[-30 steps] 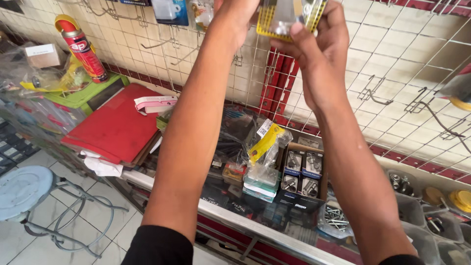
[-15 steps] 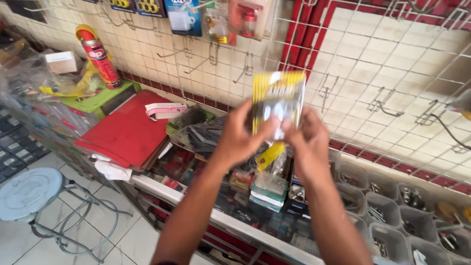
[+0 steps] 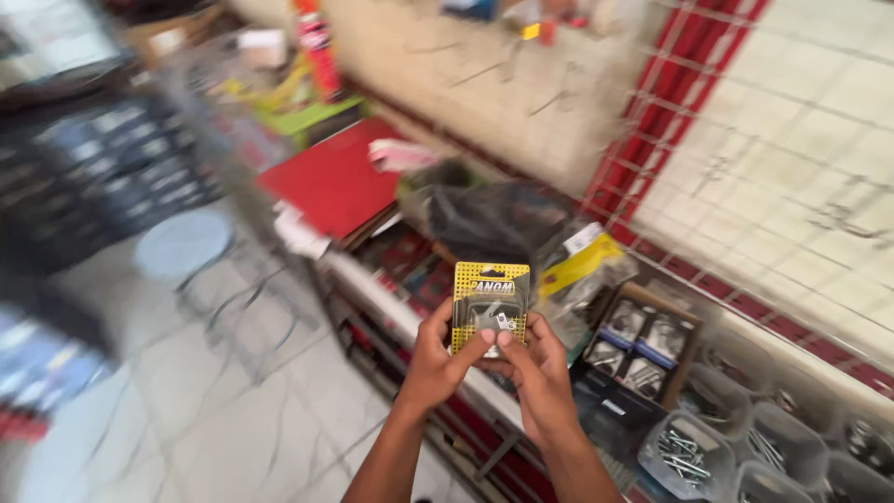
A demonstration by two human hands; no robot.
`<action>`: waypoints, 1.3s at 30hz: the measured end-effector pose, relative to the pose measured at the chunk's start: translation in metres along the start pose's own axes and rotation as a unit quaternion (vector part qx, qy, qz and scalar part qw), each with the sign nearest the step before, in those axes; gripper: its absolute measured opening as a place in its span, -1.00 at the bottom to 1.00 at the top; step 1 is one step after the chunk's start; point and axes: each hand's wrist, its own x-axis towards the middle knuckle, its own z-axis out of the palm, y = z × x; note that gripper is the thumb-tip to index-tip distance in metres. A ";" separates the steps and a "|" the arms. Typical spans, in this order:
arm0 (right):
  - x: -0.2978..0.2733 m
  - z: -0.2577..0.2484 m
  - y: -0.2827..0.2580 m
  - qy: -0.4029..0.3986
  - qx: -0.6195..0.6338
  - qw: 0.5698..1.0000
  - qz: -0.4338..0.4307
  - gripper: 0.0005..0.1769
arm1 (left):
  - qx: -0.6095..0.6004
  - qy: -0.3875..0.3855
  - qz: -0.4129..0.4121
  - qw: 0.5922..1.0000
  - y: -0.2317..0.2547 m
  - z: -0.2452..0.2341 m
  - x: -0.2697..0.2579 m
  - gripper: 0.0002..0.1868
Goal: The person picks up several small packaged parts from a wire grid one at a time, places them onto a glass display counter to show them, and then returns them to the wire grid.
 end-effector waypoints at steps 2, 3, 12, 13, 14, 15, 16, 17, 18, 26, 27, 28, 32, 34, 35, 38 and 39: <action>-0.012 -0.009 0.009 -0.047 0.009 0.998 0.030 -0.66 | 0.012 0.043 -0.024 0.999 -0.010 0.001 -0.028 -0.64; -0.017 -0.013 0.013 -0.072 0.013 0.996 0.043 -0.68 | 0.012 0.060 -0.027 0.998 -0.013 0.003 -0.041 -0.65; -0.088 -0.044 0.040 -0.203 0.006 0.970 0.131 -0.67 | 0.041 0.262 -0.077 0.961 -0.009 0.052 -0.171 -0.66; -0.097 -0.043 0.041 -0.219 0.010 0.964 0.150 -0.66 | 0.061 0.278 -0.064 0.956 -0.007 0.057 -0.182 -0.66; -0.107 -0.041 0.043 -0.234 0.014 0.957 0.169 -0.66 | 0.056 0.298 -0.065 0.951 -0.003 0.061 -0.194 -0.66; -0.121 -0.041 0.045 -0.248 0.016 0.949 0.192 -0.66 | 0.048 0.319 -0.069 0.944 0.001 0.067 -0.211 -0.66; -0.134 -0.042 0.046 -0.264 0.007 0.943 0.201 -0.65 | 0.040 0.340 -0.072 0.937 0.004 0.073 -0.227 -0.65; -0.145 -0.042 0.046 -0.280 0.000 0.937 0.208 -0.65 | 0.050 0.357 -0.075 0.930 0.008 0.077 -0.242 -0.66; -0.156 -0.042 0.046 -0.296 -0.008 0.931 0.215 -0.65 | 0.060 0.374 -0.078 0.922 0.011 0.081 -0.257 -0.67; -0.226 -0.021 0.044 -0.452 -0.045 0.850 0.267 -0.65 | 0.129 0.522 -0.064 0.841 0.044 0.115 -0.349 -0.66; -0.235 -0.019 0.046 -0.465 -0.052 0.841 0.271 -0.65 | 0.128 0.532 -0.064 0.835 0.049 0.119 -0.359 -0.65; -0.242 -0.017 0.047 -0.478 -0.055 0.832 0.278 -0.64 | 0.126 0.542 -0.064 0.828 0.053 0.123 -0.370 -0.64; -0.278 -0.014 0.049 -0.537 -0.081 0.786 0.297 -0.61 | 0.110 0.597 -0.048 0.793 0.064 0.148 -0.413 -0.65; -0.303 -0.017 0.049 -0.569 -0.098 0.757 0.307 -0.58 | 0.129 0.621 -0.038 0.773 0.070 0.165 -0.441 -0.67; -0.317 -0.018 0.048 -0.583 -0.104 0.741 0.317 -0.54 | 0.133 0.629 -0.035 0.766 0.073 0.174 -0.457 -0.67; -0.365 -0.025 0.042 -0.634 -0.111 0.690 0.333 -0.52 | 0.131 0.659 -0.024 0.741 0.082 0.210 -0.509 -0.68; -0.385 -0.033 0.041 -0.648 -0.111 0.672 0.339 -0.52 | 0.119 0.671 -0.018 0.732 0.083 0.224 -0.528 -0.68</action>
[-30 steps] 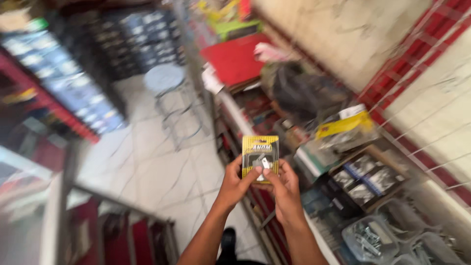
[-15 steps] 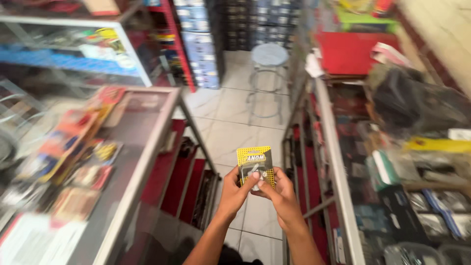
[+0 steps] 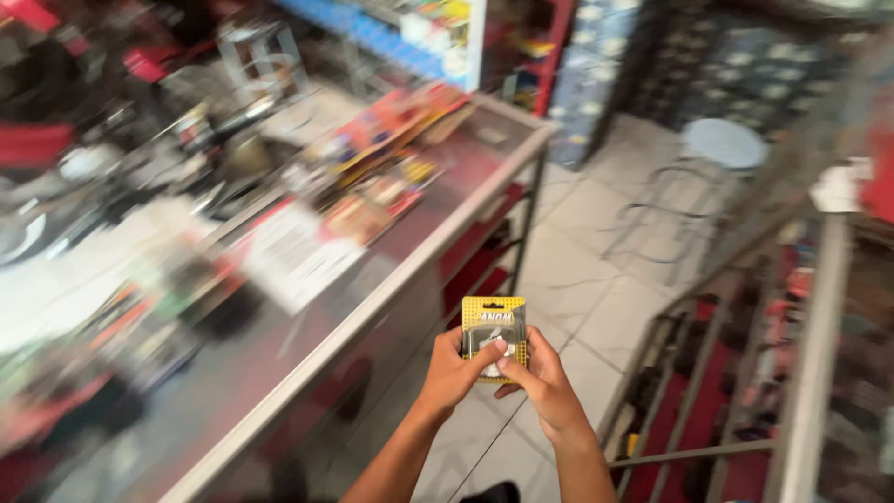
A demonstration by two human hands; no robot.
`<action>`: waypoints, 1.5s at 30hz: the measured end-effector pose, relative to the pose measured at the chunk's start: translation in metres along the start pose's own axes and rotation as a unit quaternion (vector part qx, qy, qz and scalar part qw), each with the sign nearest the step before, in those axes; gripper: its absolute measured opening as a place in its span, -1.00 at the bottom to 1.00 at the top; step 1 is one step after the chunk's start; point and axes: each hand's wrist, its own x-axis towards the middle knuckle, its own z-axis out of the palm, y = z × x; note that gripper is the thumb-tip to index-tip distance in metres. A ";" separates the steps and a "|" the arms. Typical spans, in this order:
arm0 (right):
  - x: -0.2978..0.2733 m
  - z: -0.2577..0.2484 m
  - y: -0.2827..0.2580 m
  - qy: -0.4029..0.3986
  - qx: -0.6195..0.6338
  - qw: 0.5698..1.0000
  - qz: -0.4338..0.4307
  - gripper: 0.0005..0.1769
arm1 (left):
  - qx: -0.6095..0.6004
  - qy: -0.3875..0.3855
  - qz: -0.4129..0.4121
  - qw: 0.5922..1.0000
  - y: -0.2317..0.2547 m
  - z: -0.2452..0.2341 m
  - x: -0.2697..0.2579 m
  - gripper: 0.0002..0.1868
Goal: The person picks up several small packaged parts from a wire grid one at a time, places them onto a glass display counter to show them, and then returns them to the wire grid.
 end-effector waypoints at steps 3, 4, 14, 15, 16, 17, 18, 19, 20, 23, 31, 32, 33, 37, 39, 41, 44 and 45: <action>-0.023 0.051 0.024 -0.090 0.022 0.996 -0.010 -0.43 | 0.008 0.031 0.008 0.999 0.004 -0.051 -0.054 -0.67; -0.033 0.067 0.030 -0.111 0.029 0.993 0.004 -0.43 | 0.015 0.040 0.013 0.999 0.007 -0.066 -0.075 -0.67; -0.113 0.224 0.109 -0.297 0.054 0.951 0.064 -0.48 | -0.027 0.210 0.062 0.975 0.024 -0.173 -0.285 -0.67; -0.121 0.241 0.117 -0.322 0.060 0.943 0.065 -0.48 | -0.015 0.237 0.074 0.969 0.027 -0.184 -0.305 -0.67; -0.128 0.258 0.122 -0.335 0.060 0.938 0.072 -0.48 | -0.001 0.266 0.085 0.960 0.029 -0.192 -0.324 -0.67; -0.136 0.275 0.127 -0.347 0.059 0.933 0.079 -0.47 | -0.006 0.292 0.093 0.952 0.031 -0.197 -0.344 -0.67; -0.142 0.294 0.133 -0.359 0.058 0.928 0.084 -0.46 | -0.010 0.317 0.103 0.943 0.033 -0.204 -0.362 -0.67; -0.150 0.312 0.138 -0.383 0.050 0.918 0.092 -0.47 | -0.013 0.342 0.113 0.933 0.034 -0.211 -0.381 -0.67; -0.156 0.326 0.142 -0.405 0.041 0.908 0.100 -0.47 | -0.016 0.366 0.121 0.923 0.036 -0.217 -0.398 -0.67; -0.175 0.369 0.158 -0.457 0.031 0.877 0.142 -0.48 | -0.027 0.438 0.137 0.888 0.036 -0.230 -0.445 -0.67; -0.187 0.434 0.188 -0.556 -0.006 0.801 0.224 -0.47 | -0.054 0.573 0.157 0.803 0.031 -0.247 -0.498 -0.68; -0.184 0.443 0.188 -0.562 -0.011 0.795 0.227 -0.45 | -0.055 0.583 0.156 0.796 0.034 -0.249 -0.501 -0.67; -0.181 0.454 0.188 -0.568 -0.016 0.790 0.230 -0.44 | -0.056 0.592 0.155 0.789 0.036 -0.249 -0.503 -0.67; -0.177 0.482 0.196 -0.597 -0.005 0.764 0.245 -0.43 | -0.003 0.637 0.149 0.756 0.041 -0.267 -0.509 -0.68; -0.174 0.495 0.199 -0.601 -0.007 0.755 0.263 -0.42 | 0.019 0.656 0.150 0.739 0.043 -0.274 -0.510 -0.68; -0.171 0.509 0.205 -0.628 0.004 0.732 0.264 -0.43 | 0.032 0.684 0.139 0.715 0.041 -0.274 -0.513 -0.68; -0.177 0.523 0.213 -0.653 -0.002 0.711 0.262 -0.43 | 0.030 0.724 0.131 0.676 0.039 -0.276 -0.519 -0.66; -0.180 0.528 0.216 -0.659 -0.008 0.706 0.259 -0.43 | 0.021 0.733 0.135 0.666 0.038 -0.275 -0.524 -0.66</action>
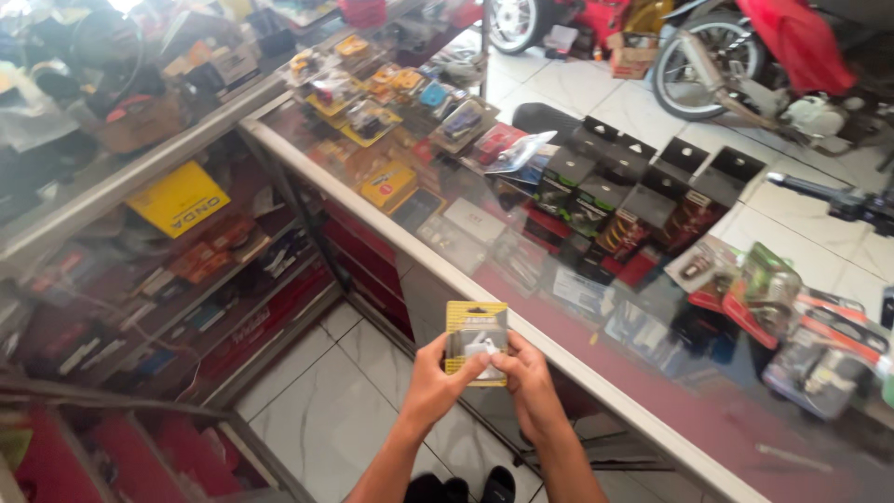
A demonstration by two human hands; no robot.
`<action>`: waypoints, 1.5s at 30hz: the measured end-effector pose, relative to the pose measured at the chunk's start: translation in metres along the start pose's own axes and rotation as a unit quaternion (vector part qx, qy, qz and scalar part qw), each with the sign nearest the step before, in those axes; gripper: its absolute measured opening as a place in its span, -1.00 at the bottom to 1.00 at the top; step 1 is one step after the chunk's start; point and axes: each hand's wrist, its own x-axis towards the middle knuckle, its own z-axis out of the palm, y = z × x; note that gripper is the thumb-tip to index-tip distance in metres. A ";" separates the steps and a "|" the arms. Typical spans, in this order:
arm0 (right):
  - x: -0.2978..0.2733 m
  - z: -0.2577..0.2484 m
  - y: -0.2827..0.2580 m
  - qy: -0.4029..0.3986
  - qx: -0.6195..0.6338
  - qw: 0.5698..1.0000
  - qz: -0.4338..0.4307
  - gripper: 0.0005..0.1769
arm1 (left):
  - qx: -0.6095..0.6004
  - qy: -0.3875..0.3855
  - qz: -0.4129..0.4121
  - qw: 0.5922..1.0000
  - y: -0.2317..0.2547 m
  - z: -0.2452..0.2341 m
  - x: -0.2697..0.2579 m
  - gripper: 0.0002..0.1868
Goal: The person picks up several small packaged parts from a wire grid one at a time, places them onto a glass display counter to show them, and then returns them to the wire grid.
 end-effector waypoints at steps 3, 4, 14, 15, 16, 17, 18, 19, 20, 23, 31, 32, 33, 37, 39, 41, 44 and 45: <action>0.013 0.010 0.005 -0.039 -0.012 0.999 0.020 -0.46 | 0.002 0.050 -0.014 0.999 0.000 -0.012 -0.003 -0.62; 0.017 0.015 0.007 -0.041 -0.017 0.999 0.029 -0.46 | 0.006 0.066 -0.019 0.998 0.001 -0.019 -0.004 -0.60; 0.079 0.090 0.037 -0.027 -0.077 0.997 0.010 -0.47 | -0.016 0.048 0.071 0.996 0.024 -0.108 0.026 -0.12; 0.087 0.100 0.041 -0.021 -0.086 0.996 0.005 -0.47 | 0.014 0.045 0.066 0.997 0.028 -0.125 0.033 -0.05; 0.093 0.112 0.047 -0.026 -0.084 0.996 0.001 -0.48 | 0.045 0.041 0.062 0.996 0.032 -0.141 0.037 0.02; 0.102 0.126 0.052 -0.030 -0.082 0.996 -0.007 -0.48 | 0.038 0.031 0.071 0.996 0.037 -0.157 0.043 0.06; 0.111 0.139 0.057 -0.035 -0.079 0.996 -0.014 -0.49 | 0.032 0.021 0.080 0.996 0.042 -0.173 0.048 0.09; 0.117 0.150 0.063 -0.032 -0.084 0.996 -0.019 -0.49 | 0.026 0.011 0.086 0.996 0.044 -0.189 0.051 0.13; 0.124 0.159 0.068 -0.029 -0.089 0.995 -0.024 -0.48 | 0.048 -0.002 0.090 0.995 0.046 -0.206 0.057 0.16; 0.144 0.187 0.085 -0.006 -0.086 0.996 -0.021 -0.48 | 0.117 -0.037 0.093 0.988 0.050 -0.250 0.073 0.18; 0.185 0.227 0.109 0.003 -0.119 0.992 -0.048 -0.50 | 0.123 -0.066 0.053 0.989 0.052 -0.309 0.110 -0.10; 0.192 0.230 0.110 0.004 -0.117 0.992 -0.050 -0.50 | 0.115 -0.071 0.055 0.989 0.051 -0.313 0.117 -0.10; 0.200 0.233 0.110 0.004 -0.116 0.992 -0.052 -0.50 | 0.106 -0.075 0.057 0.990 0.050 -0.317 0.125 -0.10; 0.231 0.242 0.105 0.029 -0.114 0.993 -0.027 -0.47 | 0.090 -0.082 0.049 0.991 0.047 -0.329 0.158 -0.10; 0.250 0.243 0.106 0.030 -0.103 0.994 -0.028 -0.45 | 0.098 -0.079 0.037 0.991 0.047 -0.339 0.176 -0.09; 0.274 0.242 0.110 0.018 -0.088 0.995 -0.038 -0.41 | 0.112 -0.073 0.021 0.991 0.049 -0.345 0.193 -0.09; 0.315 0.242 0.105 0.027 -0.083 0.995 -0.054 -0.25 | 0.161 -0.059 0.051 0.984 0.064 -0.350 0.231 -0.10; 0.320 0.242 0.107 0.038 -0.084 0.995 -0.048 -0.18 | 0.185 -0.053 0.077 0.978 0.065 -0.352 0.239 -0.11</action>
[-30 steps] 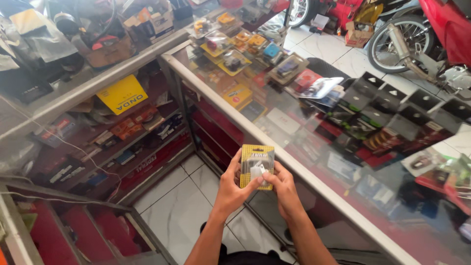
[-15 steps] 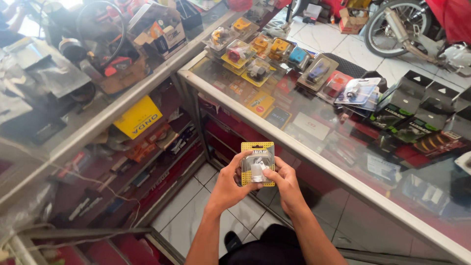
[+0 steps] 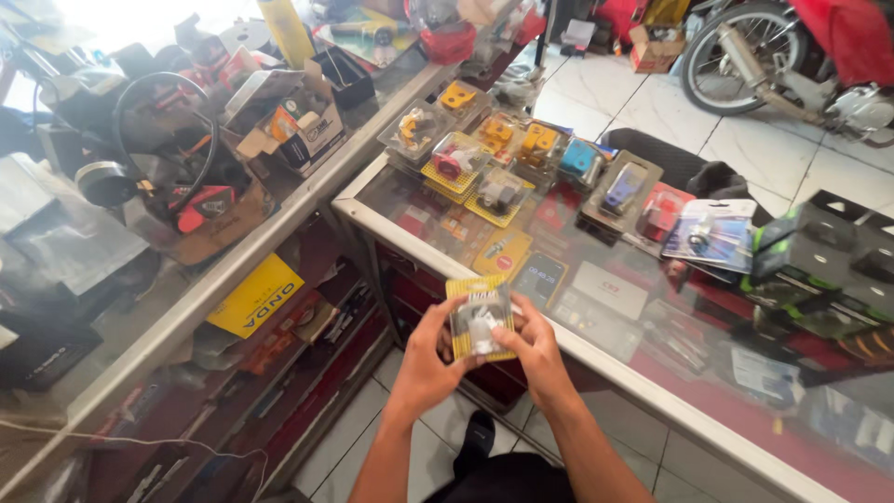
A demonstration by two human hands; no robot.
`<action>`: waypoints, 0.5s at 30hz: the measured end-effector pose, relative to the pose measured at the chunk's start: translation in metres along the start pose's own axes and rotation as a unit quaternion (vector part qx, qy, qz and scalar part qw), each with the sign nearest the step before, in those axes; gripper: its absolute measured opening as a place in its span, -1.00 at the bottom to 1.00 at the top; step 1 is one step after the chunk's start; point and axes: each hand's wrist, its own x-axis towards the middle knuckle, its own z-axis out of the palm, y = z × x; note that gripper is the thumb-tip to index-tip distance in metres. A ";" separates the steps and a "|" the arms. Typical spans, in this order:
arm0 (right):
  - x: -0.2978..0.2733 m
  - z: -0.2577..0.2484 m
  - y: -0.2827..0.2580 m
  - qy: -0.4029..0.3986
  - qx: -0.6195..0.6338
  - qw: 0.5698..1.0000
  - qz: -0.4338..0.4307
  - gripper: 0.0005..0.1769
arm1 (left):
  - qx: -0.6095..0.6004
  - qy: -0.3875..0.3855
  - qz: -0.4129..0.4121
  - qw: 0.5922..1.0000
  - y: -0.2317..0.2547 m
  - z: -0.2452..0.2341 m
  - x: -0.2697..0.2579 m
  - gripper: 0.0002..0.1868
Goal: The person picks up several small packaged parts from a wire grid one at a time, places them onto a glass display counter to show them, and then returns them to the wire grid.
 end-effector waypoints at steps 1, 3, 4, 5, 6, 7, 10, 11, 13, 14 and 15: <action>0.009 0.000 0.000 -0.003 0.000 1.000 -0.005 -0.12 | 0.026 0.008 0.023 0.999 -0.002 -0.003 0.009 -0.11; 0.032 0.000 -0.009 -0.011 0.000 1.000 -0.017 -0.01 | 0.033 0.008 0.033 0.999 -0.003 -0.008 0.033 -0.10; 0.039 -0.001 -0.014 -0.016 -0.007 0.999 -0.028 0.01 | 0.036 0.006 0.037 0.999 -0.003 -0.009 0.042 -0.09; 0.044 -0.002 -0.019 -0.020 -0.014 0.999 -0.039 0.03 | 0.031 0.011 0.035 0.999 -0.003 -0.008 0.051 -0.10; 0.052 -0.003 -0.025 -0.025 -0.024 0.998 -0.053 0.05 | 0.025 0.017 0.038 0.999 -0.003 -0.007 0.062 -0.10; 0.059 -0.006 -0.030 -0.021 -0.039 0.998 -0.053 0.08 | 0.020 0.023 0.041 0.999 -0.004 -0.006 0.073 -0.11; 0.072 -0.015 -0.032 -0.004 -0.067 0.997 -0.048 0.14 | -0.012 0.033 0.050 0.998 -0.016 0.000 0.095 -0.22; 0.077 -0.018 -0.032 0.002 -0.064 0.997 -0.045 0.14 | -0.002 0.033 0.063 0.997 -0.020 0.002 0.099 -0.23; 0.087 -0.018 -0.032 0.024 -0.063 0.997 -0.044 0.14 | 0.018 0.031 0.096 0.995 -0.025 0.003 0.110 -0.26; 0.092 -0.015 -0.032 0.039 -0.066 0.996 -0.046 0.13 | 0.005 0.028 0.091 0.995 -0.027 0.002 0.117 -0.30; 0.096 -0.012 -0.032 0.055 -0.069 0.995 -0.047 0.13 | -0.007 0.026 0.085 0.996 -0.027 0.001 0.121 -0.34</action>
